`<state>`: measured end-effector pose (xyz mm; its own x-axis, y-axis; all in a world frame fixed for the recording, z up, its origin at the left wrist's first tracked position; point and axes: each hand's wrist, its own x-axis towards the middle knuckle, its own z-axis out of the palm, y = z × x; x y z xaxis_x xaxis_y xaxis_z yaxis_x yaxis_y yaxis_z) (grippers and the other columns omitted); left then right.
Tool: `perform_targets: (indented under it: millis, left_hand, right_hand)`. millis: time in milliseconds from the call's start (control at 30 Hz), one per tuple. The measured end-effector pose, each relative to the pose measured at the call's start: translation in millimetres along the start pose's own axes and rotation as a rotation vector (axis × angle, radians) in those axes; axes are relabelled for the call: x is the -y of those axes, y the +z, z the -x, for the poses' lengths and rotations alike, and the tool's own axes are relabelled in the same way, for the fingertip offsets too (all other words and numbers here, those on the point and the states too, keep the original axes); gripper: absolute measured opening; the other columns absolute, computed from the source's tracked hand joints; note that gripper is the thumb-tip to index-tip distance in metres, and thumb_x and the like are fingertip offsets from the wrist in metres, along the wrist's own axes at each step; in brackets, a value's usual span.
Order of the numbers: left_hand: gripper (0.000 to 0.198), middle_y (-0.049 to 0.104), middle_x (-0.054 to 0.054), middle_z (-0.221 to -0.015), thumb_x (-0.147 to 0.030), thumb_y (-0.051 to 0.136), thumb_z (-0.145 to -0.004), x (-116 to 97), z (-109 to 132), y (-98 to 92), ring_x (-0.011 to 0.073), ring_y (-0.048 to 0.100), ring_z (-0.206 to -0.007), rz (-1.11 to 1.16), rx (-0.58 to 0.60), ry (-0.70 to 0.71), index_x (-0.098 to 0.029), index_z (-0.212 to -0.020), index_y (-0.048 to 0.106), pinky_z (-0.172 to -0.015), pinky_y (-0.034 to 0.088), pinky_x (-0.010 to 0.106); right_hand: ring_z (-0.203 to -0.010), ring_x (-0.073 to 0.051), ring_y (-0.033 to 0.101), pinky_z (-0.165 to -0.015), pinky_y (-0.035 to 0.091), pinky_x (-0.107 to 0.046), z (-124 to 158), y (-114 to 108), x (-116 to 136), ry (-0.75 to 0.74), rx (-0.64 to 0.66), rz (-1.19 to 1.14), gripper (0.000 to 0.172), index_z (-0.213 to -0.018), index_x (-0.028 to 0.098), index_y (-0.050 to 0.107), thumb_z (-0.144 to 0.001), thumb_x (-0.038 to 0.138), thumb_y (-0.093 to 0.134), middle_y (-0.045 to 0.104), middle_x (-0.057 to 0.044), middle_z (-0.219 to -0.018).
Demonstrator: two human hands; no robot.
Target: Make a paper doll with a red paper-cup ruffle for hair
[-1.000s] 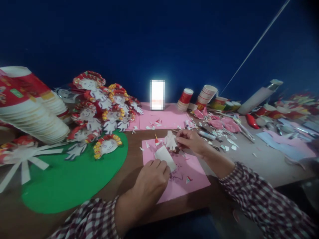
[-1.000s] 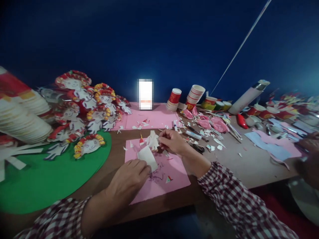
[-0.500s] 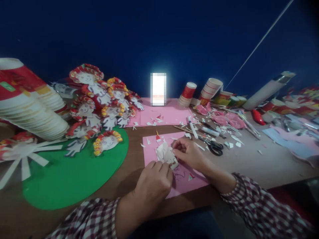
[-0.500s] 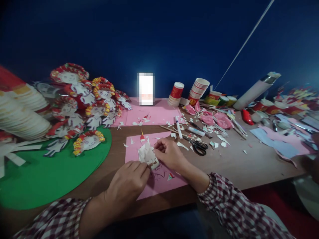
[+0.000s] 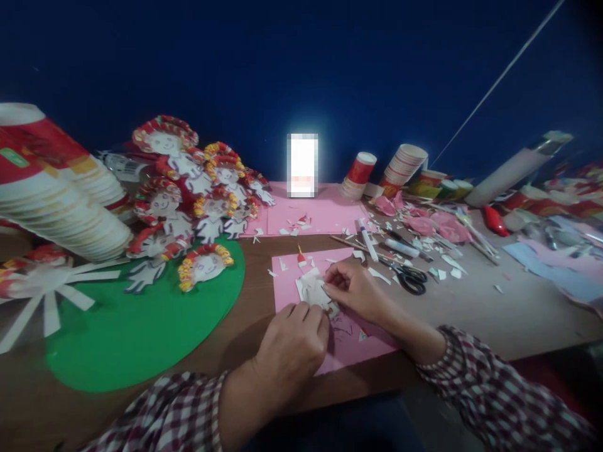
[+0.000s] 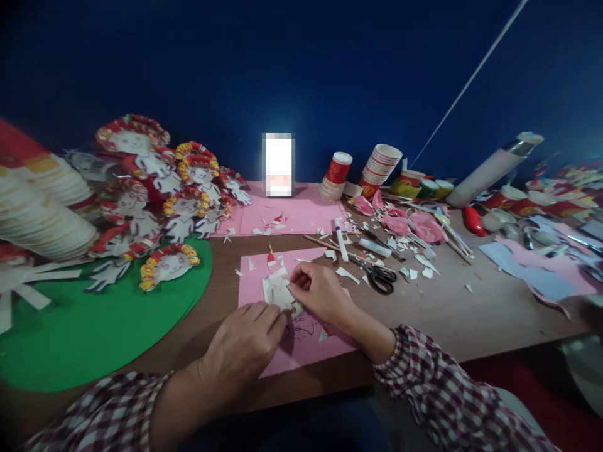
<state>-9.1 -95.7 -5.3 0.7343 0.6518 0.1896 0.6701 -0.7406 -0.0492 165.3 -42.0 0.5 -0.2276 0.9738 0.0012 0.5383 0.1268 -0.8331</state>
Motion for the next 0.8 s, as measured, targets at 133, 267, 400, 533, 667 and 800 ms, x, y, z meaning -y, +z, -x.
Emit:
perform_targets:
  millis: [133, 267, 400, 533, 667, 800]
  left_hand:
    - [0.009, 0.059, 0.006, -0.081, -0.011, 0.052, -0.088, 1.0, -0.5, -0.7, 0.0200, 0.057, -0.075, 0.017, 0.045, 0.006, -0.013, -0.090, 0.061, -0.061, 0.047, 0.032]
    - [0.009, 0.059, 0.006, -0.083, -0.011, 0.051, -0.088, 2.8, -1.1, -2.6, 0.0210, 0.057, -0.079, 0.044, 0.058, -0.001, -0.014, -0.088, 0.060, -0.061, 0.048, 0.031]
    - [0.012, 0.060, 0.007, -0.092, -0.011, 0.051, -0.089, 5.3, -2.1, -4.7, 0.0227, 0.057, -0.083, 0.099, 0.102, -0.030, -0.015, -0.095, 0.060, -0.063, 0.050, 0.033]
    - [0.013, 0.062, 0.006, -0.090, -0.012, 0.053, -0.088, 9.7, -3.3, -4.8, 0.0237, 0.057, -0.084, 0.161, 0.150, -0.054, -0.017, -0.097, 0.061, -0.065, 0.051, 0.035]
    - [0.011, 0.063, 0.005, -0.092, -0.021, 0.052, -0.092, 18.6, -4.3, -4.0, 0.0227, 0.058, -0.087, 0.296, 0.130, -0.106, -0.019, -0.097, 0.061, -0.072, 0.051, 0.036]
    - [0.015, 0.062, 0.005, -0.100, -0.028, 0.056, -0.091, 30.5, -4.2, -3.2, 0.0213, 0.056, -0.096, 0.442, 0.115, -0.119, -0.019, -0.102, 0.060, -0.085, 0.049, 0.037]
  right_hand:
    - [-0.061, -0.012, 0.057, -0.058, 0.044, -0.022, -1.0, -0.9, -1.6, 0.001, 0.010, 0.042, 0.001, -0.076, 0.017, 0.061, -0.075, 0.017, 0.061, 0.062, 0.000, -0.067]
    - [-0.060, -0.011, 0.055, -0.056, 0.042, -0.021, -1.8, -1.6, -0.1, 0.008, 0.020, 0.083, 0.003, -0.076, 0.017, 0.061, -0.074, 0.015, 0.061, 0.061, 0.001, -0.065]
    - [-0.057, -0.010, 0.054, -0.055, 0.041, -0.020, -1.3, -1.5, 1.3, 0.019, 0.013, 0.091, 0.004, -0.076, 0.017, 0.062, -0.074, 0.014, 0.061, 0.063, 0.001, -0.065]
    - [-0.057, -0.010, 0.053, -0.056, 0.040, -0.020, -0.2, -1.5, 1.4, 0.004, 0.021, 0.083, 0.006, -0.077, 0.017, 0.062, -0.075, 0.013, 0.059, 0.061, 0.002, -0.063]
    - [-0.057, -0.010, 0.052, -0.056, 0.038, -0.020, 0.7, -0.1, 1.4, 0.016, 0.013, 0.113, 0.008, -0.076, 0.018, 0.062, -0.075, 0.011, 0.058, 0.060, 0.003, -0.062]
    - [-0.058, -0.010, 0.051, -0.056, 0.036, -0.021, 0.6, 2.0, 0.0, 0.000, 0.000, 0.163, 0.009, -0.076, 0.019, 0.061, -0.076, 0.011, 0.058, 0.059, 0.003, -0.063]
